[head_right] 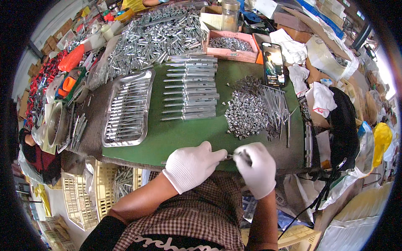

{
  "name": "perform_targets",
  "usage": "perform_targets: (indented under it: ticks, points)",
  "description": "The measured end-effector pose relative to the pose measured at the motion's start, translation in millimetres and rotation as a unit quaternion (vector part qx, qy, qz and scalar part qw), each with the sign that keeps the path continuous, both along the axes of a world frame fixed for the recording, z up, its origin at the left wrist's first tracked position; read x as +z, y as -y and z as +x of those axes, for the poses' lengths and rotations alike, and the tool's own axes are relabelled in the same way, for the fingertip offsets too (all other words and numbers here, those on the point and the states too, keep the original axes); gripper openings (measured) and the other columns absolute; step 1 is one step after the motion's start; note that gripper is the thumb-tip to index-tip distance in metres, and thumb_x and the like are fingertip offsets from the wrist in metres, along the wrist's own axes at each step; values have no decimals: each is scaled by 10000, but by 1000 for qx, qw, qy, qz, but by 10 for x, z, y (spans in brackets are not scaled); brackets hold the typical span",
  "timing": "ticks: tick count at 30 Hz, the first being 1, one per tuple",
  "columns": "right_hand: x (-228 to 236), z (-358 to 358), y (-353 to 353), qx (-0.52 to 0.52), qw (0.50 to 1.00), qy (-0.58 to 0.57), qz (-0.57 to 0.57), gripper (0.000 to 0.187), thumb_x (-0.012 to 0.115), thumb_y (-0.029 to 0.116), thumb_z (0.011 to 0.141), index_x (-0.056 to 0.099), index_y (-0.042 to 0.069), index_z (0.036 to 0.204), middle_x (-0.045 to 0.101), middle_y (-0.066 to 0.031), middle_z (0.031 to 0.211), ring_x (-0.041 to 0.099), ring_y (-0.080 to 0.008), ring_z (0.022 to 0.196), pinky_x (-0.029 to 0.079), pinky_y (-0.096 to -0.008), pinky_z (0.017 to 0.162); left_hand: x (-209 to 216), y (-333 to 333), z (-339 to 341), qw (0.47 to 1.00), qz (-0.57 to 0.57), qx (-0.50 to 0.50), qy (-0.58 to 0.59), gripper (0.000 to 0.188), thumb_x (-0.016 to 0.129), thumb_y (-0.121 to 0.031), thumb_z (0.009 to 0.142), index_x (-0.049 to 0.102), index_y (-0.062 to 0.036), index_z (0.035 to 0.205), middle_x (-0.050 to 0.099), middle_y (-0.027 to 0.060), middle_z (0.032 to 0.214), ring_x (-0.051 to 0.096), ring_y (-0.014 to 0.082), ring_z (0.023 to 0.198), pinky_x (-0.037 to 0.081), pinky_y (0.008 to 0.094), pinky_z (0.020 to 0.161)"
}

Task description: The person assembles metal components by inserting metal pins and small parts into metal tubes by hand.

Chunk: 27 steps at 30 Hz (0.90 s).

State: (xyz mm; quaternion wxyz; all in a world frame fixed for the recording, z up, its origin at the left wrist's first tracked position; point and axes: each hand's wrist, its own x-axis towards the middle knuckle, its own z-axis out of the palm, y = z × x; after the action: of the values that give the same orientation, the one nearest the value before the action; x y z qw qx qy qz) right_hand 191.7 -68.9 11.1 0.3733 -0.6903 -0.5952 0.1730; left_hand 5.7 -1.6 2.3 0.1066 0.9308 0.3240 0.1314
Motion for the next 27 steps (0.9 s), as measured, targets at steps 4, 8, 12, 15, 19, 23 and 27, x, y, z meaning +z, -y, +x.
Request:
perform_targets:
  ticks: [4,8,12,15,19,23,27]
  points:
    - [-113,-65,29,23,996,67,50,152,723,66,751,675,96,892,643,-106,878,658,-293,754,522,-373,663,8,7,3,1000,20,-1,15,220,598,-180,864,652,-213,1075,509,84,752,601,234,508,499,371,457]
    - [-107,-107,17,7,990,138,39,137,711,71,749,657,95,872,649,-104,876,662,-310,761,523,-390,659,-16,21,2,1000,27,3,-11,235,596,-181,865,659,-211,1089,515,85,757,608,233,515,503,374,463]
    - [-66,-158,10,17,997,68,16,127,721,37,727,643,50,826,635,-117,809,636,-281,692,497,-361,627,4,27,-11,1000,4,2,13,263,594,-178,870,660,-215,1122,517,83,759,614,235,528,513,371,477]
    - [-101,-111,6,13,998,65,11,123,726,40,728,628,42,802,628,-117,793,625,-282,669,488,-364,612,14,22,-3,1000,-5,-2,5,269,597,-177,871,662,-210,1129,520,82,762,617,235,534,516,370,482]
    - [-80,-116,-13,14,996,89,7,143,730,47,723,606,39,793,611,-114,762,616,-290,656,479,-372,598,6,16,-7,1000,1,-9,1,271,602,-177,870,668,-196,1132,523,79,763,613,224,529,509,360,476]
    - [-49,-122,-29,26,982,187,14,163,734,55,716,595,38,799,595,-115,740,609,-290,646,471,-377,591,-53,19,-16,999,22,-14,18,296,605,-178,872,664,-201,1161,525,74,765,611,213,526,505,352,469]
    - [-55,-26,-87,63,991,112,-24,204,739,87,732,547,39,782,570,-130,743,579,-321,647,459,-399,589,-58,18,-47,998,53,-20,9,348,609,-178,869,645,-217,1213,528,70,761,613,209,529,504,350,466]
